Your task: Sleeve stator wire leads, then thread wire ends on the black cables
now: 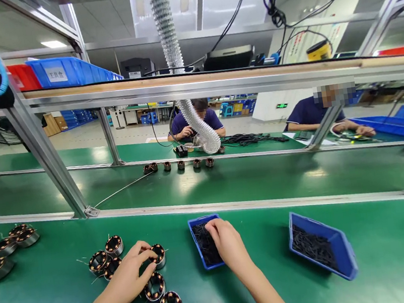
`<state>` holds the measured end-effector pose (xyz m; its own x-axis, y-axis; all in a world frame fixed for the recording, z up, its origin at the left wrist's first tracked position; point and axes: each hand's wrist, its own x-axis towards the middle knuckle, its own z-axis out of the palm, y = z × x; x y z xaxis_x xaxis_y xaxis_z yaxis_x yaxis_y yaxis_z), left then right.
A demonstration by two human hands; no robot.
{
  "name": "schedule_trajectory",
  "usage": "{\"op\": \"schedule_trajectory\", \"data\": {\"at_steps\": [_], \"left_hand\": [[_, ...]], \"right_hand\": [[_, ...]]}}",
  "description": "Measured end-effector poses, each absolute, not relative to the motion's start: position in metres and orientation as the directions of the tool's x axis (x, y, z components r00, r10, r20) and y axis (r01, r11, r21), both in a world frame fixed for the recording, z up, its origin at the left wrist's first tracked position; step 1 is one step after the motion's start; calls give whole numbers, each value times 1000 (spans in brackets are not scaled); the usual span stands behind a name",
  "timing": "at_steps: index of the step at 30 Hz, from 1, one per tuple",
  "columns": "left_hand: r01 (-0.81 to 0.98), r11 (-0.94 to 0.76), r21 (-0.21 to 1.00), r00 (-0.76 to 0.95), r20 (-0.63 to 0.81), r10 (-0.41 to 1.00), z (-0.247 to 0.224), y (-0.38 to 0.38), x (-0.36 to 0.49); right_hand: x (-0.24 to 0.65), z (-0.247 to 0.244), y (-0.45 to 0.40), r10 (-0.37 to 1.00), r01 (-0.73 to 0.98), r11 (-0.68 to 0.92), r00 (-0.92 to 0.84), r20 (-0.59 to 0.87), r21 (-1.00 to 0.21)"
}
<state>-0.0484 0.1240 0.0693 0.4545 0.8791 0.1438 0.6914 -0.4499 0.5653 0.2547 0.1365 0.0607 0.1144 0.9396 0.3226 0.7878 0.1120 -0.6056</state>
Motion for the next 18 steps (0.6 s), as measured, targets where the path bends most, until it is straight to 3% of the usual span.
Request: {"op": "schedule_trajectory", "data": {"at_steps": [7, 10, 18], "left_hand": [[742, -432, 513, 432, 127, 893, 70, 121, -47], [780, -402, 480, 401, 109, 909, 73, 119, -47], [827, -329, 456, 332, 75, 940, 73, 117, -45]], "right_hand": [[189, 60, 124, 967, 590, 201, 9, 255, -782], [156, 49, 119, 966, 563, 233, -39, 256, -793], [141, 26, 125, 963, 528, 211, 30, 267, -822]]}}
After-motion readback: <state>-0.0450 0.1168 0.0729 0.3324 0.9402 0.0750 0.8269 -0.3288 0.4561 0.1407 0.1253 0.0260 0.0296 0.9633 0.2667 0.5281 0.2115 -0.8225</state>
